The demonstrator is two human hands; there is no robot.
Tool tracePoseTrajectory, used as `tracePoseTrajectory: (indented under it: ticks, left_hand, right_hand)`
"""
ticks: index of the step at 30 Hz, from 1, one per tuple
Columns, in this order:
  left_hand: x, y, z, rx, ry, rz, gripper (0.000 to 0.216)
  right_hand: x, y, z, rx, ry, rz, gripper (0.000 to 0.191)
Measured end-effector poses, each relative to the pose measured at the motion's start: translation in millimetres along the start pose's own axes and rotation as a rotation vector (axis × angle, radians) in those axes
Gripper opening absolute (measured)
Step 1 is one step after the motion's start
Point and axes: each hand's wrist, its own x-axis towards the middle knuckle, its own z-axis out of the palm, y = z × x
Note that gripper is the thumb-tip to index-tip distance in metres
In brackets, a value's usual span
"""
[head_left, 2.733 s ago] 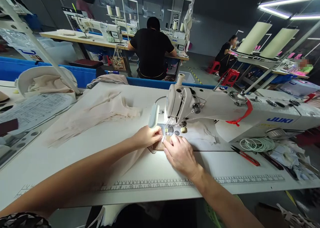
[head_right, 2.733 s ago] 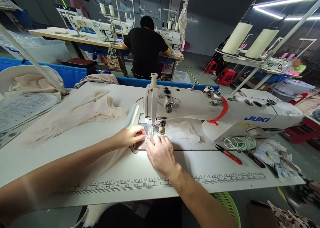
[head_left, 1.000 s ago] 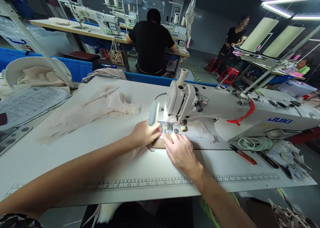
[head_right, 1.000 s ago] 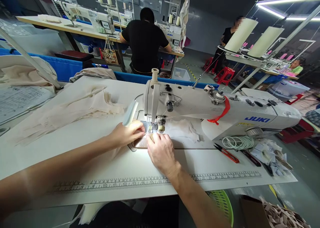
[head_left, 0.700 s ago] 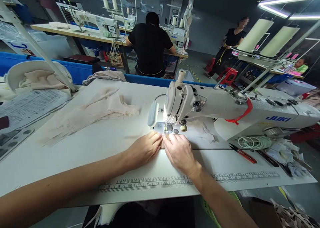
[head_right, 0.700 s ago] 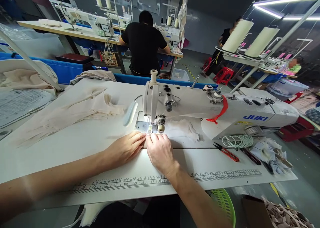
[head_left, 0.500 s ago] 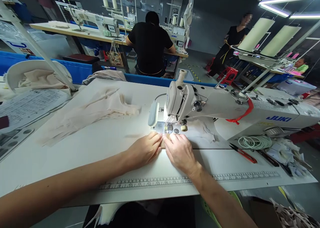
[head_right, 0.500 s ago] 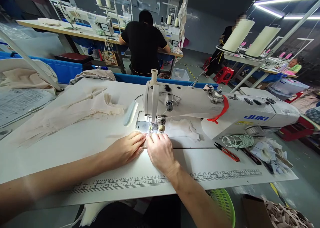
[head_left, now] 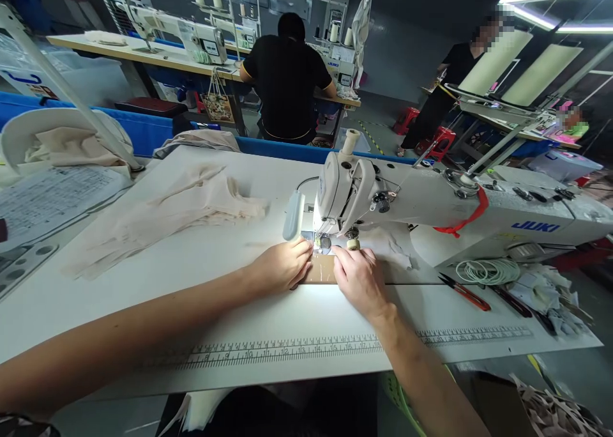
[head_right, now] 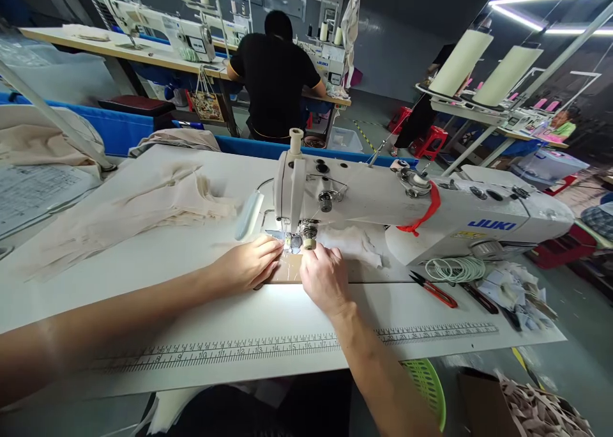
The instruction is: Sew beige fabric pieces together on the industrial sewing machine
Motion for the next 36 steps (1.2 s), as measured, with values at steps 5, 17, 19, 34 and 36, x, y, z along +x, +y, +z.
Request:
tracePoseTrajectory:
  ticks: [5,17,19,34,36]
  left_hand:
    - [0,0,0,0.002,0.027,0.014,0.037]
    - [-1,-2,2,0.037,0.006,0.059,0.040]
    - [-2,-2,4,0.025,0.010,0.069,0.038]
    - [-4,-6,13,-0.071,-0.025,-0.057,0.039]
    - [-3,-6,14,-0.082,-0.029,-0.077,0.040]
  right_hand:
    - [-1,-2,0,0.008,-0.031,-0.005,0.027]
    - [25,18,-3,0.241,-0.138,0.330,0.029]
    - [29,18,-4,0.271,-0.149,0.341,0.032]
    - [18,13,5,0.288,-0.035,0.343,0.034]
    - [18,14,8,0.244,-0.022,0.315,0.035]
